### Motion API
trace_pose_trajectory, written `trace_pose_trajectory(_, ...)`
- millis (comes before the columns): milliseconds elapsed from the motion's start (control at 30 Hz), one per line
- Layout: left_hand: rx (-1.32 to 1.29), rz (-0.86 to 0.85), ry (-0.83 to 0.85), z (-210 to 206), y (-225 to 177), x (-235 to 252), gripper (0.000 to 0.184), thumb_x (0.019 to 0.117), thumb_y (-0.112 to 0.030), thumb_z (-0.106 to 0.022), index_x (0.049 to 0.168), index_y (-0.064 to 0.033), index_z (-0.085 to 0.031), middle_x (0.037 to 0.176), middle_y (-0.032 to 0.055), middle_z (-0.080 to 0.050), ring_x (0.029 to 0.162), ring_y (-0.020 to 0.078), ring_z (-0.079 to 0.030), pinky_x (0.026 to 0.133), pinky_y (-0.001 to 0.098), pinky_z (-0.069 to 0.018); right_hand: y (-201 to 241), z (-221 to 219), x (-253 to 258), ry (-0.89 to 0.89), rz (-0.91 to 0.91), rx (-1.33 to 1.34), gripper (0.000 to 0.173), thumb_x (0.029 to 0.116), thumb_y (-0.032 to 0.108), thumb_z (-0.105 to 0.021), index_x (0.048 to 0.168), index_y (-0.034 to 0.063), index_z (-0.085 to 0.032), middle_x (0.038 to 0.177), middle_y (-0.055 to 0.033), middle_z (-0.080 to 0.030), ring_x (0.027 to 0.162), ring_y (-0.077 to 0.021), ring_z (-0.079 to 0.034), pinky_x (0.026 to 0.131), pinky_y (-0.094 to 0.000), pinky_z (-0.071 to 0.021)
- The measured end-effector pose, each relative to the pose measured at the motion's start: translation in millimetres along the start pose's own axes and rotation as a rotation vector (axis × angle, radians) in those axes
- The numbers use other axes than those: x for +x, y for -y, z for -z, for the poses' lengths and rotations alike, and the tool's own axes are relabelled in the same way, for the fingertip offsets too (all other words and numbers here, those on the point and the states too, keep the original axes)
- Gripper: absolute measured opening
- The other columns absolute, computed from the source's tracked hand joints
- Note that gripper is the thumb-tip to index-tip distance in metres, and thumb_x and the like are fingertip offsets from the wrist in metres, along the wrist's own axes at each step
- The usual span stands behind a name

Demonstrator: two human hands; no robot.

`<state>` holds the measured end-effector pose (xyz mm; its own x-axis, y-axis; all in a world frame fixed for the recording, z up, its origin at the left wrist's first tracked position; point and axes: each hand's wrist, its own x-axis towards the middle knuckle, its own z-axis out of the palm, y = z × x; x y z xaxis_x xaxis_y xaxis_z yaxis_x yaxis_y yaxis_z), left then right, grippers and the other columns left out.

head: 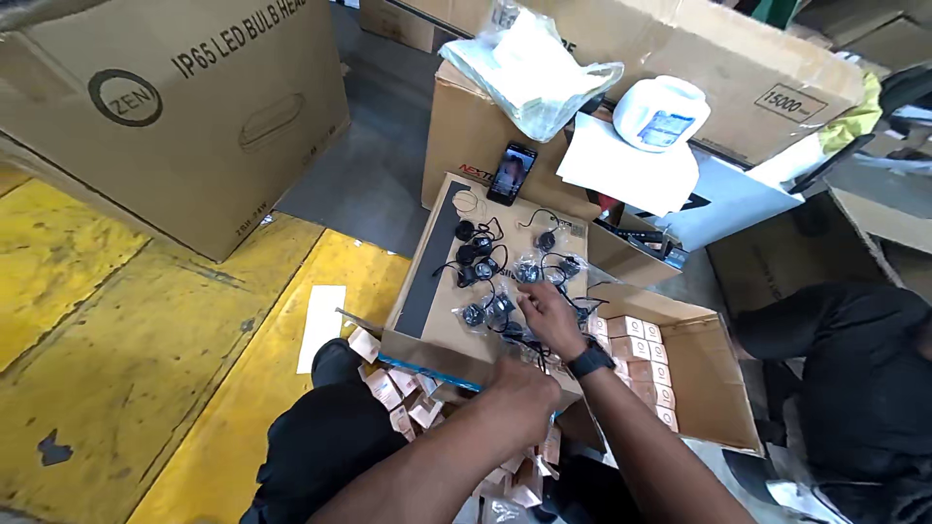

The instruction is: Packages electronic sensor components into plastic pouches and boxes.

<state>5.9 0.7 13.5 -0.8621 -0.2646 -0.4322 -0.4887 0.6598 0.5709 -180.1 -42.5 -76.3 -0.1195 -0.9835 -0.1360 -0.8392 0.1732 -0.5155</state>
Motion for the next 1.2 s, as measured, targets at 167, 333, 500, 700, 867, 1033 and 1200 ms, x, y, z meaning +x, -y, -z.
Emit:
trace_pose_trajectory(167,-0.035,0.008,0.042,4.7,1.2,0.4,0.023,0.0911,-0.013,-0.069,0.110,-0.0006,-0.066,0.108,0.0213,-0.070,0.106,0.0420,-0.065,0.088,0.0652,-0.0484,25.6,-17.0,86.5,0.046,-0.094,-0.030,0.029,0.1007,0.019,-0.059,0.123,0.0044,-0.070,0.135,-0.0212,-0.060,0.119,-0.0361,-0.062,0.100,-0.0561,-0.0513)
trace_pose_trajectory(333,-0.041,0.029,0.057,11.0,-5.0,-2.3,0.020,0.0883,-0.009,-0.070,0.106,-0.0006,-0.067,0.109,0.0199,-0.070,0.106,0.0412,-0.065,0.084,0.0639,-0.0499,40.1,-23.0,118.7,-0.064,-0.134,-0.209,0.027,0.0930,0.016,-0.067,0.116,0.0032,-0.072,0.131,-0.0241,-0.060,0.121,-0.0443,-0.057,0.098,-0.0628,-0.0485)
trace_pose_trajectory(500,-0.064,0.008,0.055,16.8,-7.5,-4.7,0.017,0.0880,-0.008,-0.070,0.103,-0.0015,-0.067,0.106,0.0187,-0.070,0.103,0.0399,-0.066,0.081,0.0624,-0.0505,46.5,-32.2,130.9,0.133,0.204,-0.352,0.023,0.0939,0.017,-0.066,0.111,0.0051,-0.075,0.118,-0.0179,-0.069,0.116,-0.0365,-0.063,0.099,-0.0574,-0.0509)
trace_pose_trajectory(700,-0.052,0.054,0.097,22.6,-11.1,-8.6,0.017,0.0875,-0.009,-0.070,0.102,-0.0012,-0.067,0.106,0.0185,-0.069,0.103,0.0392,-0.065,0.080,0.0612,-0.0498,66.4,-54.5,136.0,0.513,0.113,-0.564,0.041,0.0998,0.041,-0.060,0.125,0.0091,-0.067,0.118,-0.0185,-0.069,0.111,-0.0380,-0.066,0.091,-0.0633,-0.0516)
trace_pose_trajectory(867,-0.052,0.081,0.109,23.0,-8.9,-11.4,0.017,0.0877,-0.009,-0.070,0.103,-0.0016,-0.067,0.107,0.0183,-0.069,0.105,0.0390,-0.065,0.081,0.0613,-0.0494,70.2,-60.8,132.4,0.614,0.005,-0.628,0.048,0.0991,0.042,-0.061,0.129,0.0043,-0.063,0.122,-0.0235,-0.067,0.118,-0.0428,-0.063,0.097,-0.0668,-0.0472)
trace_pose_trajectory(1033,-0.049,0.073,0.121,20.7,-9.5,-9.0,0.018,0.0867,-0.009,-0.071,0.103,-0.0015,-0.067,0.108,0.0184,-0.069,0.106,0.0392,-0.064,0.082,0.0620,-0.0492,70.6,-64.5,127.4,0.540,-0.002,-0.543,0.045,0.0935,0.040,-0.065,0.121,0.0042,-0.062,0.114,-0.0227,-0.068,0.111,-0.0416,-0.065,0.090,-0.0653,-0.0498)
trace_pose_trajectory(1200,-0.045,0.064,0.127,18.3,-9.5,-8.1,0.018,0.0870,-0.010,-0.071,0.102,-0.0013,-0.067,0.108,0.0187,-0.069,0.105,0.0399,-0.064,0.083,0.0629,-0.0487,71.6,-70.6,116.6,0.564,-0.007,-0.595,0.057,0.0973,0.042,-0.062,0.138,0.0040,-0.050,0.120,-0.0253,-0.066,0.114,-0.0449,-0.064,0.093,-0.0667,-0.0493)
